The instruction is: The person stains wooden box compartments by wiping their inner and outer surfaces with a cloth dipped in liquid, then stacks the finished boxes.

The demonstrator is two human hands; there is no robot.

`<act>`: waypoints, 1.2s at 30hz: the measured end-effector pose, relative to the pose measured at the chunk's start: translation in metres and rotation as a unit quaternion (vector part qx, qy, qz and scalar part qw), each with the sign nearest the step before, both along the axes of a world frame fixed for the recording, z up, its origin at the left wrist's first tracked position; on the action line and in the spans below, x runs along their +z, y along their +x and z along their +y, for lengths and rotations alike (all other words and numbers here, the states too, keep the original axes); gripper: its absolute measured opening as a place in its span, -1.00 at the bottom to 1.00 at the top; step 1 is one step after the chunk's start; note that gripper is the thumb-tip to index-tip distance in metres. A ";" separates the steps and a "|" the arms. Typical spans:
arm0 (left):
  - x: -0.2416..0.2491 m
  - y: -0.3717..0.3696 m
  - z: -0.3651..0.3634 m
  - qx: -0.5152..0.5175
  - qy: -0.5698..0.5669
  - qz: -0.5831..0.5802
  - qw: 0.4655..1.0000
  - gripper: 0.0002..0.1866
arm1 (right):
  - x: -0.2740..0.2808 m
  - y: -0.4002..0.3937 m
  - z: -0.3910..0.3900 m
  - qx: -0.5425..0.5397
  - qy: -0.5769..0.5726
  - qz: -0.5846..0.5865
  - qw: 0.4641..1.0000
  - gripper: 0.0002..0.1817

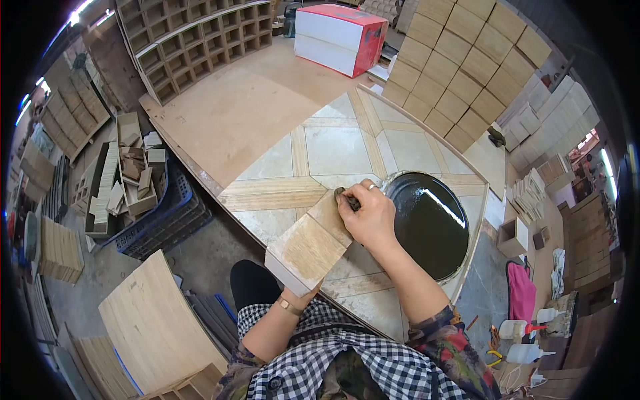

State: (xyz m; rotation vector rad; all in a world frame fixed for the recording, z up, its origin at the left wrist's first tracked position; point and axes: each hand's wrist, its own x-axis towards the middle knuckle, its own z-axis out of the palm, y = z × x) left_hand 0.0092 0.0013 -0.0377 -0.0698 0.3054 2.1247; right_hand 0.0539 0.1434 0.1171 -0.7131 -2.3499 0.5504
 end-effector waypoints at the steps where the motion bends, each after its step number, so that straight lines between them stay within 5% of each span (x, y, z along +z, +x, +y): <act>1: -0.002 0.000 0.000 -0.001 -0.002 0.000 1.000 -0.49 | 0.000 0.000 0.000 -0.001 0.006 0.001 1.000 -0.85; 6: 0.007 0.000 0.002 0.001 -0.007 0.026 1.000 -0.50 | 0.000 -0.003 -0.004 -0.016 -0.006 0.005 1.000 -0.87; 9: 0.020 0.003 0.006 0.081 -0.207 0.478 0.850 -0.53 | 0.018 0.002 -0.052 0.118 0.045 0.070 0.989 -0.91; 11: -0.001 0.002 0.018 -0.023 0.170 0.209 0.963 -0.59 | 0.028 0.014 -0.074 0.171 0.035 0.076 0.982 -0.90; 12: 0.002 0.002 0.020 -0.087 0.296 0.082 0.948 -0.62 | 0.028 0.020 -0.076 0.188 0.030 0.084 0.978 -0.90; 14: 0.009 0.001 0.018 -0.057 0.151 0.180 0.970 -0.56 | 0.027 0.026 -0.062 0.172 0.054 0.051 0.982 -0.90; 16: 0.003 0.000 0.000 -0.036 -0.032 0.053 0.997 -0.46 | 0.003 0.023 -0.012 0.035 0.069 -0.022 0.997 -0.90; 18: -0.003 0.000 0.003 -0.023 -0.001 0.067 0.998 -0.48 | -0.003 0.011 0.034 -0.069 0.001 -0.043 0.997 -0.85; 21: 0.008 -0.001 0.004 -0.023 -0.033 0.074 0.996 -0.47 | 0.000 0.008 0.017 -0.048 -0.003 0.004 0.999 -0.85; 22: 0.016 0.000 0.004 -0.023 -0.056 0.072 0.996 -0.46 | 0.017 0.006 -0.012 0.002 -0.042 -0.006 0.999 -0.88; 23: 0.020 0.000 0.005 -0.024 -0.068 0.072 0.995 -0.46 | 0.015 0.002 -0.035 0.125 0.085 0.090 0.984 -0.91; 24: 0.021 0.001 0.004 -0.027 -0.075 0.067 0.995 -0.46 | 0.022 0.004 -0.071 0.167 0.119 0.041 0.978 -0.88; 27: 0.022 0.001 0.003 -0.034 -0.082 0.070 0.994 -0.46 | 0.033 0.003 -0.090 0.264 0.081 0.091 0.957 -0.86; 31: 0.022 0.001 0.002 -0.032 -0.097 0.053 0.993 -0.46 | 0.012 -0.027 0.013 0.012 0.025 -0.111 0.993 -0.82; 34: 0.029 0.001 0.004 -0.024 -0.116 0.037 0.992 -0.45 | 0.002 -0.035 0.028 -0.011 0.007 -0.052 0.999 -0.83; 36: 0.027 0.004 0.010 0.004 -0.165 0.234 0.958 -0.45 | 0.005 -0.035 -0.007 0.032 0.069 -0.038 0.996 -0.90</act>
